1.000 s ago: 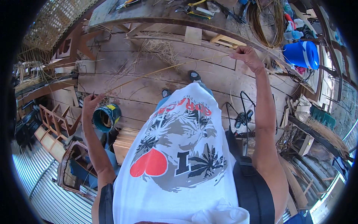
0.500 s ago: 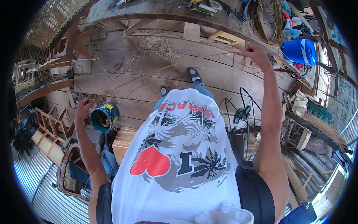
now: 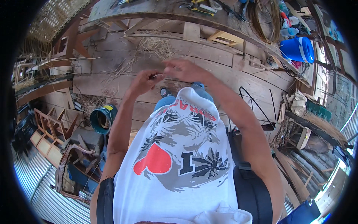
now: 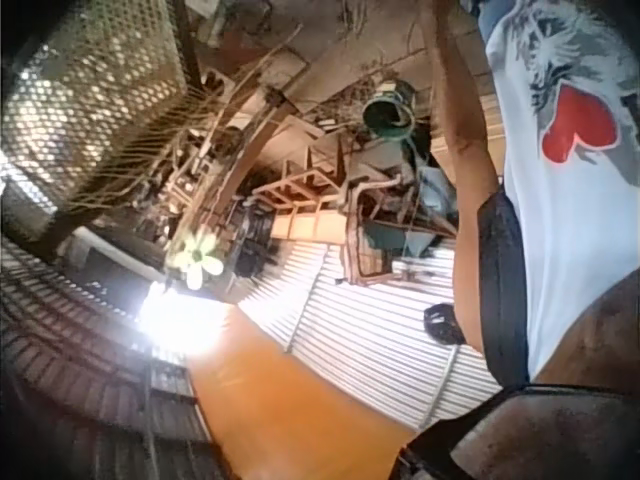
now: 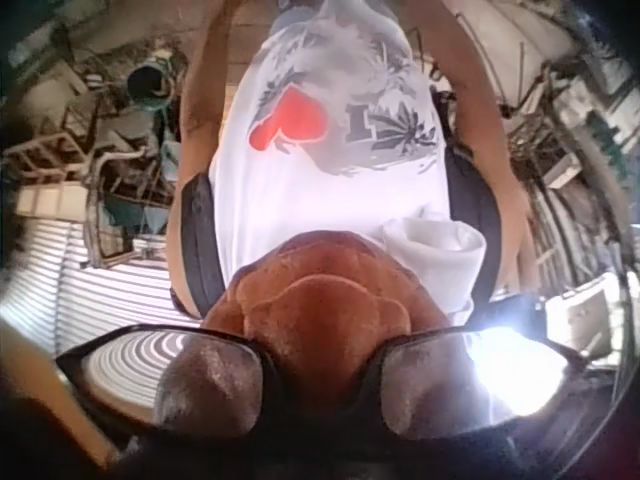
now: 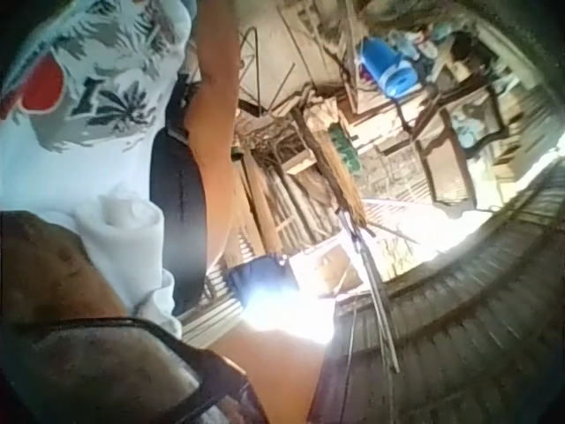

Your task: The person weaves cane strips into a chair back mesh, trims excess strips along the frame using pliers, and selects and scrapes new cane strips with a knife.

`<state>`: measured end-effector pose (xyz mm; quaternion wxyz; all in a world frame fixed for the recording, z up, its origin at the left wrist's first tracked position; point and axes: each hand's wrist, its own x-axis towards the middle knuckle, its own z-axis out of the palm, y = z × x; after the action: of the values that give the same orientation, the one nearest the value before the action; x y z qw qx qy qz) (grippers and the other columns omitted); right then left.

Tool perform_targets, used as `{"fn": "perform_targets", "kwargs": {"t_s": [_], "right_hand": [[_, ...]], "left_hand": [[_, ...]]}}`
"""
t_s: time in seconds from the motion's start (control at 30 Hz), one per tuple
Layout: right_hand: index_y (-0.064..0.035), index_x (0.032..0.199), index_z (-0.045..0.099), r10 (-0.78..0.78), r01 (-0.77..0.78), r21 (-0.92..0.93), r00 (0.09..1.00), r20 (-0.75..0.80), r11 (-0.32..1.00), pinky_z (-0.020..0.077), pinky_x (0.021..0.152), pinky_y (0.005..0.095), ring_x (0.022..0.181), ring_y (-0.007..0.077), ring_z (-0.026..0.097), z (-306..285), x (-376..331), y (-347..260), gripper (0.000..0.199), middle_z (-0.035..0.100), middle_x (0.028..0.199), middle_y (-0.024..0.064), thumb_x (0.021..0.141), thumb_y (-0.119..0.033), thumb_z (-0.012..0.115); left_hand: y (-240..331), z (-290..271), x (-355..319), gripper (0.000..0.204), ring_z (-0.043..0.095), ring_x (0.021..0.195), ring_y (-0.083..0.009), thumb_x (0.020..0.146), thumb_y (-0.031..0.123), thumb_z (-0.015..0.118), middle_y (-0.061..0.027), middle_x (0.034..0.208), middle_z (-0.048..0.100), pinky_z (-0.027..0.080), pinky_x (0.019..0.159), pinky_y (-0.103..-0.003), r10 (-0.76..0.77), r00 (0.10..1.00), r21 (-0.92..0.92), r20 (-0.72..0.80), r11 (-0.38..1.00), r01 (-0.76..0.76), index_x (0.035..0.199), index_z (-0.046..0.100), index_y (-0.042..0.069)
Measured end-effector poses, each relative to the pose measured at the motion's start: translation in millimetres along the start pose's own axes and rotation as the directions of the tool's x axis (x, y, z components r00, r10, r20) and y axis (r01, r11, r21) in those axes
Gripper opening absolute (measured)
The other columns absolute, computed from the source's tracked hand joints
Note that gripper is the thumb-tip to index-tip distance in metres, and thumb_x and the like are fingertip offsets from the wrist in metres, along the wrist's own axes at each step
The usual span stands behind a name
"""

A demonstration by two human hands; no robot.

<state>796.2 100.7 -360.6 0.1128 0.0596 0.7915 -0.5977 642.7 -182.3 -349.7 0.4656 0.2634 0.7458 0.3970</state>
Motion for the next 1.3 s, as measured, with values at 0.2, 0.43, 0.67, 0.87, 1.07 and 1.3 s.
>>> {"fn": "perform_targets", "kwargs": {"t_s": [0.2, 0.43, 0.67, 0.87, 1.07, 1.3], "right_hand": [[-0.0053, 0.124, 0.096, 0.161, -0.167, -0.095, 0.984, -0.076, 0.981, 0.0628, 0.091, 0.0358, 0.1, 0.0109, 0.077, -108, -33, 74, 0.024, 0.09, 0.106, 0.0029, 0.121, -0.028, 0.09], [-0.0046, 0.116, 0.093, 0.352, -0.414, -0.117, 0.867, -0.353, 0.903, 0.0512, 0.082, 0.0339, 0.089, 0.0099, 0.062, -217, -140, 153, 0.036, 0.073, 0.09, -0.0035, 0.119, -0.04, 0.095], [-0.0048, 0.116, 0.09, 0.309, -0.366, -0.114, 0.886, -0.346, 0.923, 0.0556, 0.086, 0.0329, 0.093, 0.0081, 0.065, -211, -176, 181, 0.025, 0.077, 0.097, -0.0051, 0.121, -0.029, 0.089], [-0.0082, 0.128, 0.085, 0.303, -0.282, 0.11, 0.903, -0.304, 0.953, 0.0654, 0.087, 0.0353, 0.102, 0.011, 0.075, -119, -121, 247, 0.017, 0.082, 0.111, -0.0012, 0.126, -0.025, 0.082], [-0.0068, 0.123, 0.087, 0.356, -0.264, 0.294, 0.875, -0.328, 0.919, 0.0642, 0.08, 0.0358, 0.088, 0.0133, 0.077, 29, 1, 175, 0.023, 0.084, 0.102, 0.0012, 0.125, -0.029, 0.082], [-0.0036, 0.132, 0.084, 0.259, -0.218, 0.441, 0.965, -0.033, 0.87, 0.0661, 0.085, 0.0415, 0.092, 0.0229, 0.082, 23, 20, 186, 0.034, 0.087, 0.105, 0.0094, 0.126, -0.037, 0.08]], "left_hand": [[-46, -84, -25, 0.035, 0.064, 0.074, -0.0077, 0.122, 0.038, 0.092, 0.0034, 0.082, 0.071, 0.051, 0.066, -0.034, -0.098, 0.993, 0.106, 0.07, 0.99, 0.09, 0.121, 0.094, 0.003], [-58, -127, -55, 0.033, 0.058, 0.072, -0.0058, 0.119, 0.037, 0.095, 0.0067, 0.083, 0.069, 0.046, 0.065, -0.032, -0.26, 0.965, -0.021, -0.007, 0.965, 0.26, 0.121, 0.094, 0.004], [-86, -137, -34, 0.029, 0.055, 0.076, -0.0031, 0.12, 0.039, 0.095, 0.0098, 0.085, 0.066, 0.041, 0.066, -0.03, -0.176, 0.976, -0.024, -0.125, 0.984, 0.175, 0.117, 0.095, 0.011], [-214, -79, -9, 0.057, 0.05, 0.065, -0.0038, 0.116, 0.07, 0.09, -0.002, 0.116, 0.086, 0.038, 0.058, -0.027, -0.57, 0.677, -0.882, -0.466, 0.234, -0.409, 0.126, 0.084, 0.013], [-87, 131, 104, 0.044, 0.05, 0.065, -0.0038, 0.126, 0.048, 0.085, -0.0052, 0.133, 0.089, 0.037, 0.056, -0.024, -0.395, 0.917, -0.882, -0.06, 0.451, 0.137, 0.152, 0.081, 0.013], [-35, 52, 161, 0.023, 0.047, 0.065, 0.0004, 0.129, 0.033, 0.082, 0.0016, 0.118, 0.091, 0.034, 0.057, -0.025, -0.207, 0.855, -0.68, -0.475, 0.704, -0.207, 0.14, 0.088, 0.013]]}}
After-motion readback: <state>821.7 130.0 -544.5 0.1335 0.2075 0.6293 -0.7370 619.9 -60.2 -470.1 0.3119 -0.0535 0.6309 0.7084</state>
